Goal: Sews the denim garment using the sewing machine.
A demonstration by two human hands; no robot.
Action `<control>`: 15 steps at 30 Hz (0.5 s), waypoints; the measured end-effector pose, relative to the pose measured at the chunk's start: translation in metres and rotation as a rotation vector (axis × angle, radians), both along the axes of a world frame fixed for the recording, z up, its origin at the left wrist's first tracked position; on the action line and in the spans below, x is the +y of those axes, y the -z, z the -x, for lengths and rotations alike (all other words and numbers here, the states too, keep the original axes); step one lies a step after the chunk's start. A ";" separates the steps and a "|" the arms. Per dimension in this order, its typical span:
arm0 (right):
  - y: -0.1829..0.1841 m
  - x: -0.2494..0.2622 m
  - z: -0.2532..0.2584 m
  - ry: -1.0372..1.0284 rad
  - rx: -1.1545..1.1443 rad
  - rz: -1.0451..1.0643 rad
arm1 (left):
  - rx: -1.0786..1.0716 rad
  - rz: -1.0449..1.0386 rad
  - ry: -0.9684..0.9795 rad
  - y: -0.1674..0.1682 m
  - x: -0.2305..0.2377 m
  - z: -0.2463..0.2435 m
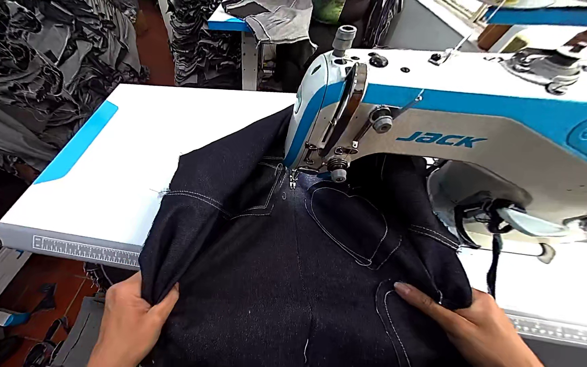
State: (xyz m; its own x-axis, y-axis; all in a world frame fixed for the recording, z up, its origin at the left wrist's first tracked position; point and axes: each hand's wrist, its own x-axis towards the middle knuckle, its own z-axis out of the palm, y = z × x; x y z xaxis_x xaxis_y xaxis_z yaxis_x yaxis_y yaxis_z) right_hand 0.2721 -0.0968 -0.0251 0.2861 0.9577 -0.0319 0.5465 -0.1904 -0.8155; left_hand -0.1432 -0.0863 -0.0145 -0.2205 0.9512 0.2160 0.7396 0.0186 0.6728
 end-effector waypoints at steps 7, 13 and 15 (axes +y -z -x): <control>-0.007 0.001 0.003 -0.048 0.028 -0.006 | 0.077 0.005 0.036 0.000 0.010 0.001; 0.013 0.037 -0.001 -0.045 -0.193 -0.083 | 0.098 0.036 0.029 0.019 0.055 0.001; 0.018 0.051 -0.003 -0.038 -0.270 -0.135 | 0.123 0.055 0.056 0.020 0.072 -0.001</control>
